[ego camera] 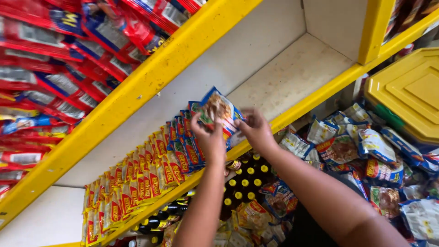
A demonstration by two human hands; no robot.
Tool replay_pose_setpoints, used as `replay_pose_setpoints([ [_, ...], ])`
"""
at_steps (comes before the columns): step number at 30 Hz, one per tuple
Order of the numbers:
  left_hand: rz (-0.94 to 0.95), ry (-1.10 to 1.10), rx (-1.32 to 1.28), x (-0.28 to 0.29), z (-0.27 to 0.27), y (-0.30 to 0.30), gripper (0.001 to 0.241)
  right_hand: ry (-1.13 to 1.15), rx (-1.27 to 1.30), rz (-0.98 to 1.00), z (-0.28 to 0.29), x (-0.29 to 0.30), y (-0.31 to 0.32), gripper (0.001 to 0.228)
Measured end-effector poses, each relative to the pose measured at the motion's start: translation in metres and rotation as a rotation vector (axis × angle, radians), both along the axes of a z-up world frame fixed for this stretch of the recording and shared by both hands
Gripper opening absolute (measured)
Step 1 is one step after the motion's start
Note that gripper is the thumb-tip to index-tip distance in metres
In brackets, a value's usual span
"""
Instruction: Organizing and stocking various instant noodle and seasoning packets on the lower shelves of a grocery store.
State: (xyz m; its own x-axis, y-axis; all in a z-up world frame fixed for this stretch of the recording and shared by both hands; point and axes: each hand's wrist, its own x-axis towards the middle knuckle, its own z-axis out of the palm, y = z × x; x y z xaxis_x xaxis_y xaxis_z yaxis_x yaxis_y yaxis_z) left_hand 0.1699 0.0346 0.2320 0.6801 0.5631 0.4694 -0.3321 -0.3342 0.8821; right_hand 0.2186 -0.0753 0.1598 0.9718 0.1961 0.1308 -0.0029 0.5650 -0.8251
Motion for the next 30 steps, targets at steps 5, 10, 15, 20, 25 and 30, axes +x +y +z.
replay_pose_setpoints([
  [5,0.064,0.515,0.338,0.043,0.016,0.03,0.019,-0.101,-0.261,-0.169,0.02,0.015,0.0,0.048],
  [10,0.032,0.274,0.697,0.085,-0.004,0.085,0.013,-0.528,-0.498,-0.386,0.031,0.012,0.002,0.06],
  [15,0.022,0.622,0.814,0.107,-0.03,0.126,0.021,-0.738,-1.144,-0.164,0.023,0.006,0.012,0.051],
  [20,0.174,0.751,0.881,0.092,-0.016,0.103,0.025,-0.83,-1.293,-0.086,0.011,0.005,0.02,0.056],
  [25,0.338,0.729,1.391,0.077,0.003,0.056,0.045,-0.891,-1.357,-0.071,0.008,0.008,0.024,0.053],
  [30,0.086,1.022,1.57,0.083,-0.034,0.07,0.059,-0.906,-1.397,-0.089,0.005,0.008,0.025,0.046],
])
